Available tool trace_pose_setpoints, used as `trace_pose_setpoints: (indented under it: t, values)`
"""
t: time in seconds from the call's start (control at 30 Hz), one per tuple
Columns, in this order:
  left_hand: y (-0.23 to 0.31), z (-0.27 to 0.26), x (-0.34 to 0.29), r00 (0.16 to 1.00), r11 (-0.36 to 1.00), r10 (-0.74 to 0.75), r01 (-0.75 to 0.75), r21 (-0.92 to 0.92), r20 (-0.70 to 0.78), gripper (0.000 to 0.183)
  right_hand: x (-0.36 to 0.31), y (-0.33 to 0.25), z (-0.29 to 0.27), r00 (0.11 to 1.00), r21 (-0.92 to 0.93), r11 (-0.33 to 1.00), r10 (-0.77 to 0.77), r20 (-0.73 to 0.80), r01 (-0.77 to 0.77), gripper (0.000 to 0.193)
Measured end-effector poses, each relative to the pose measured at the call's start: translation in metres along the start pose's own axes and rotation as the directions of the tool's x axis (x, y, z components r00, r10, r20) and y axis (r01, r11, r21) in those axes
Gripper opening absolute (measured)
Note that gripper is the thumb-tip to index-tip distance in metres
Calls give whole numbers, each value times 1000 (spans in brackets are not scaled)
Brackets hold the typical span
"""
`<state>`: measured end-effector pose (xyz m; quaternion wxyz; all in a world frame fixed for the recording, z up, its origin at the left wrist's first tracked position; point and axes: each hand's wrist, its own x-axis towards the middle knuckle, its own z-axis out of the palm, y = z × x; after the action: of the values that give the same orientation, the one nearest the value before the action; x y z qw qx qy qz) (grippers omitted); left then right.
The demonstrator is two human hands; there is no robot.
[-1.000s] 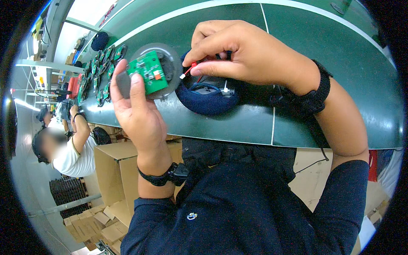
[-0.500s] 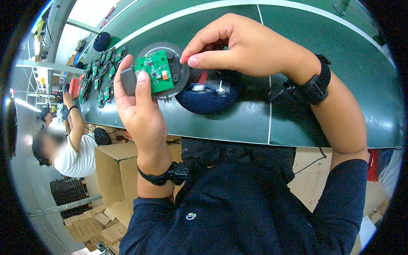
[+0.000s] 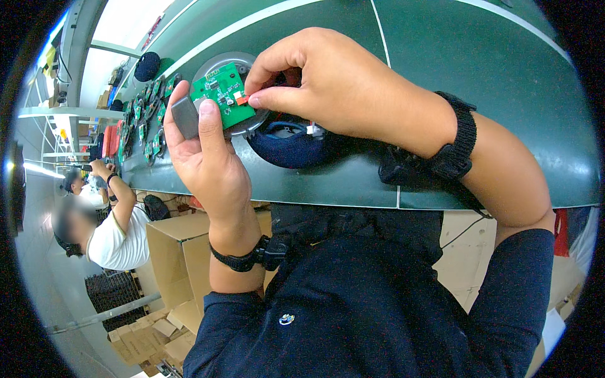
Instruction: Assemble electronic internal components into spherical speaker housings on a production line.
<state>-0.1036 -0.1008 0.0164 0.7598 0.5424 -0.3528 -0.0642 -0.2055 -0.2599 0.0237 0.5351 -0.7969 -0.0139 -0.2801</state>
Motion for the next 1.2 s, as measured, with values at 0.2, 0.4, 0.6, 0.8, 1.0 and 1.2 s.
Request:
trace_pose_setpoints:
  t: [0.2, 0.4, 0.6, 0.8, 1.0, 1.2]
  values:
    - [-4, -1, -1, 1000, 999, -1, 0, 41, 24, 45, 2, -9, -8, 987, -32, 989, 146, 70, -145, 16]
    - [-6, -8, 4, 999, 999, 11, -9, 44, -44, 41, 9, -3, -16, 984, 66, 985, 152, 92, -158, 17]
    - [-2, -18, -28, 987, 982, -86, 60, -181, -136, 45, 17, 16, -31, 980, 131, 972, 192, 46, -196, 24]
    - [-4, -1, -67, 966, 973, -112, 59, -225, -234, 44, 14, 28, -31, 971, -195, 971, -92, 222, 137, 28]
    - [-31, -21, -21, 960, 965, -158, 101, -243, -229, 44, 13, -10, -35, 967, -511, 846, 235, 101, -153, 24]
    - [8, -44, 5, 942, 974, -103, 31, -225, -319, 38, 0, 5, -27, 970, -521, 820, -228, 81, 237, 16]
